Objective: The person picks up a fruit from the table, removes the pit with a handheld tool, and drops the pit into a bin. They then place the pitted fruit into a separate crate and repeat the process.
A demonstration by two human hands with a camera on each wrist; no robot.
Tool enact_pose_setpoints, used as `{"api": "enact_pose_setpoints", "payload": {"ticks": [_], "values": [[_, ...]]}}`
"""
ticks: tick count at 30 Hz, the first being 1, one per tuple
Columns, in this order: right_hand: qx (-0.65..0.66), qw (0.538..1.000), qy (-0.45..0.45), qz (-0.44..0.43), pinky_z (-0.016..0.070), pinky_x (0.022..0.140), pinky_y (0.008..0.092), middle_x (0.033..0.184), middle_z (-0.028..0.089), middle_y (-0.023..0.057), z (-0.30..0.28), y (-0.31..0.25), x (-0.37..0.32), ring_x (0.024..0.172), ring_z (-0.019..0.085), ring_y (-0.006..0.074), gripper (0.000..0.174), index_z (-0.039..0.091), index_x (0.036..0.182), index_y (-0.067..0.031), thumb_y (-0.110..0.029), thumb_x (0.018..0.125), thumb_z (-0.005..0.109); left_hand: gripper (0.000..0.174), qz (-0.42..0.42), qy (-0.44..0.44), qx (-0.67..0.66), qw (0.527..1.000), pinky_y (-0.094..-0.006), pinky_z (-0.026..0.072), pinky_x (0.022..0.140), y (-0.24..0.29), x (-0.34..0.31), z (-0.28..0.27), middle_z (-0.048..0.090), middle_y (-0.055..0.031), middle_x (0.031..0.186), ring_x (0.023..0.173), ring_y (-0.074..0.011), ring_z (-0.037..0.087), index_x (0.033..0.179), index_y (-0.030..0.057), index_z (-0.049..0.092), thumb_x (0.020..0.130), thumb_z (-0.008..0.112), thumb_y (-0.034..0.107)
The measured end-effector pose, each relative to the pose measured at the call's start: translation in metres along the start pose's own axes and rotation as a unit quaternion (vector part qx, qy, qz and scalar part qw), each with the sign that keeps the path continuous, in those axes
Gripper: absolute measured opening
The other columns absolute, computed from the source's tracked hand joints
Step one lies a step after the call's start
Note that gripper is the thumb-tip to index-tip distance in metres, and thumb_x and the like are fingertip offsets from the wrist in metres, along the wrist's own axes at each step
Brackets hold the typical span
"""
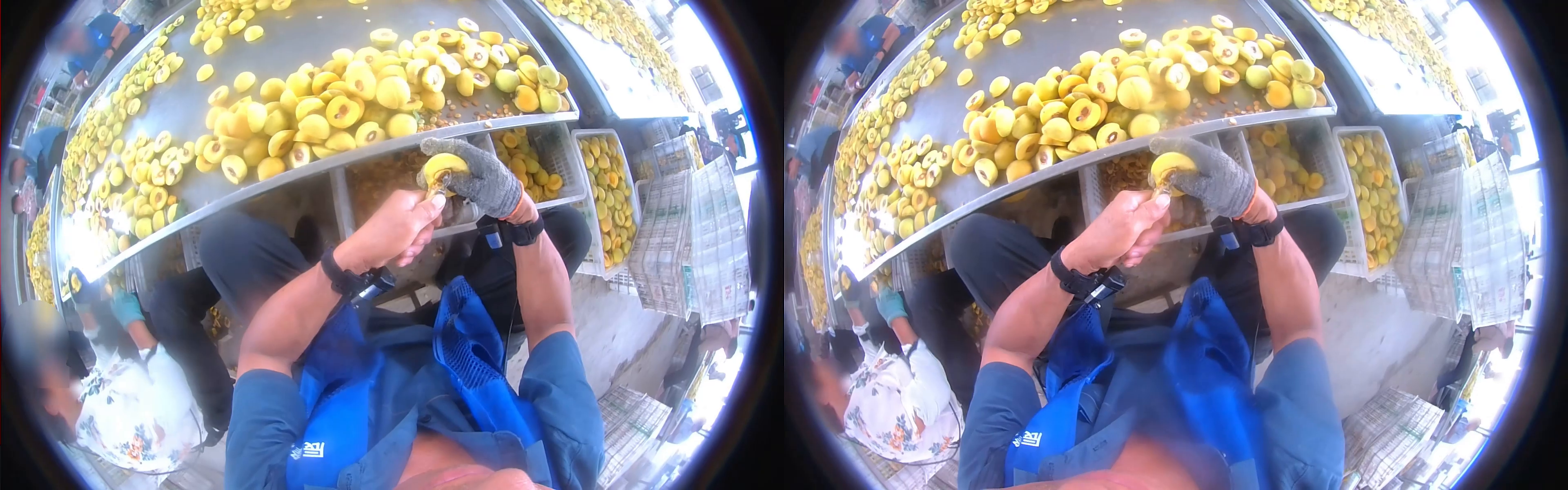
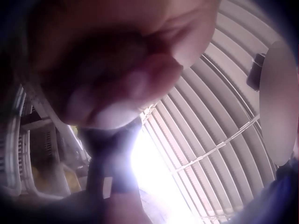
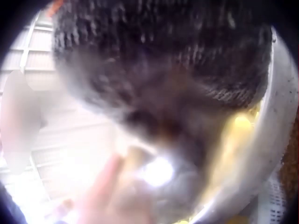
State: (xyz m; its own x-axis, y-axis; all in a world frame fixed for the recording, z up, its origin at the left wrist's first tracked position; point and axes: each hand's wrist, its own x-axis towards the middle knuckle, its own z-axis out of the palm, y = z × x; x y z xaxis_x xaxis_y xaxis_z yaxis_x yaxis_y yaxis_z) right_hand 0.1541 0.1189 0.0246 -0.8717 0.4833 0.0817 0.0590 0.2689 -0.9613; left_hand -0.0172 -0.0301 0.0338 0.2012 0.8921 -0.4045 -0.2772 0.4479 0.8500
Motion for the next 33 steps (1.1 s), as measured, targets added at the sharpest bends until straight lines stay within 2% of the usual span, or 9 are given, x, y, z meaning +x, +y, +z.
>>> {"api": "enact_pose_setpoints", "payload": {"ticks": [4, 7, 10, 16, 19, 22, 25, 27, 33], "values": [[-0.06, 0.998, 0.025, -0.014, 0.045, 0.107, 0.0398, 0.13, 0.064, 0.0136, 0.002, 0.006, -0.002, 0.124, 0.056, 0.0276, 0.048, 0.057, 0.143, -0.0048, -0.012, 0.097, 0.069, 0.042, -0.044, -0.007, -0.071, 0.996, -0.0246, 0.0326, 0.038, 0.004, -0.003, 0.0, 0.036, 0.0049, 0.058, 0.043, -0.0062, 0.035, 0.08, 0.0075, 0.051, 0.111, 0.046, 0.035], [-0.076, 0.989, 0.121, -0.037, 0.044, 0.108, 0.0405, 0.13, 0.063, 0.0145, 0.02, 0.008, -0.003, 0.126, 0.055, 0.028, 0.048, 0.057, 0.142, -0.005, -0.014, 0.097, 0.069, 0.043, -0.043, -0.01, -0.088, 0.995, -0.0244, 0.0323, 0.038, 0.008, -0.005, -0.001, 0.036, 0.0052, 0.058, 0.043, -0.0059, 0.035, 0.079, 0.0078, 0.051, 0.111, 0.047, 0.036], [-0.11, 0.986, 0.123, -0.039, 0.0469, 0.105, 0.0381, 0.129, 0.064, 0.0146, 0.021, 0.011, -0.004, 0.122, 0.058, 0.0254, 0.048, 0.057, 0.143, -0.0054, -0.012, 0.097, 0.069, 0.043, -0.022, -0.008, -0.017, 1.0, -0.0249, 0.033, 0.038, 0.006, -0.003, -0.004, 0.038, 0.0045, 0.056, 0.042, -0.0062, 0.036, 0.08, 0.0074, 0.051, 0.112, 0.046, 0.035], [-0.005, 1.0, -0.007, -0.019, 0.0519, 0.098, 0.032, 0.128, 0.066, 0.0116, 0.002, 0.006, -0.007, 0.113, 0.063, 0.0187, 0.048, 0.055, 0.144, -0.0038, -0.009, 0.099, 0.067, 0.042, -0.02, -0.015, 0.068, 0.997, -0.0251, 0.0341, 0.038, 0.008, -0.005, 0.0, 0.041, 0.0032, 0.055, 0.041, -0.0069, 0.038, 0.08, 0.0065, 0.051, 0.112, 0.046, 0.033], [-0.041, 0.999, 0.006, -0.025, 0.0514, 0.099, 0.0321, 0.128, 0.066, 0.0111, 0.006, -0.005, -0.007, 0.114, 0.063, 0.0187, 0.048, 0.054, 0.145, -0.0028, -0.008, 0.099, 0.066, 0.041, -0.037, -0.026, 0.021, 0.999, -0.0249, 0.0345, 0.038, 0.008, -0.006, -0.003, 0.042, 0.0032, 0.055, 0.041, -0.007, 0.038, 0.081, 0.0062, 0.051, 0.112, 0.047, 0.033], [-0.114, 0.983, 0.106, -0.097, 0.0512, 0.099, 0.0327, 0.127, 0.067, 0.0111, 0.022, -0.009, -0.008, 0.115, 0.063, 0.019, 0.048, 0.054, 0.145, -0.0028, -0.008, 0.098, 0.066, 0.039, -0.037, -0.027, 0.006, 0.999, -0.0248, 0.0348, 0.039, 0.012, -0.007, -0.005, 0.042, 0.0033, 0.056, 0.041, -0.0069, 0.038, 0.083, 0.0061, 0.052, 0.112, 0.047, 0.033], [-0.152, 0.979, 0.099, -0.099, 0.0505, 0.101, 0.0333, 0.126, 0.069, 0.0113, 0.021, -0.008, -0.009, 0.115, 0.063, 0.0197, 0.049, 0.054, 0.146, -0.0027, -0.007, 0.098, 0.066, 0.038, -0.013, -0.011, 0.086, 0.996, -0.0245, 0.0344, 0.038, 0.009, -0.006, -0.006, 0.042, 0.0037, 0.057, 0.042, -0.0065, 0.038, 0.084, 0.0062, 0.052, 0.111, 0.048, 0.033], [-0.068, 0.995, 0.04, -0.053, 0.0502, 0.101, 0.0336, 0.126, 0.069, 0.0114, 0.012, -0.004, -0.008, 0.116, 0.063, 0.0199, 0.049, 0.054, 0.145, -0.0027, -0.006, 0.098, 0.065, 0.038, -0.005, -0.007, 0.138, 0.99, -0.0242, 0.0342, 0.038, 0.009, -0.006, -0.005, 0.041, 0.0039, 0.057, 0.042, -0.0062, 0.038, 0.085, 0.0062, 0.051, 0.111, 0.048, 0.033], [-0.064, 0.995, 0.059, -0.058, 0.0509, 0.1, 0.0339, 0.124, 0.069, 0.0118, 0.017, -0.008, -0.012, 0.114, 0.065, 0.0199, 0.048, 0.055, 0.144, -0.0026, -0.004, 0.097, 0.065, 0.04, -0.035, -0.023, 0.051, 0.998, -0.0236, 0.0327, 0.038, 0.01, -0.008, -0.004, 0.04, 0.0045, 0.058, 0.043, -0.0053, 0.037, 0.085, 0.0067, 0.052, 0.11, 0.051, 0.038]]}}
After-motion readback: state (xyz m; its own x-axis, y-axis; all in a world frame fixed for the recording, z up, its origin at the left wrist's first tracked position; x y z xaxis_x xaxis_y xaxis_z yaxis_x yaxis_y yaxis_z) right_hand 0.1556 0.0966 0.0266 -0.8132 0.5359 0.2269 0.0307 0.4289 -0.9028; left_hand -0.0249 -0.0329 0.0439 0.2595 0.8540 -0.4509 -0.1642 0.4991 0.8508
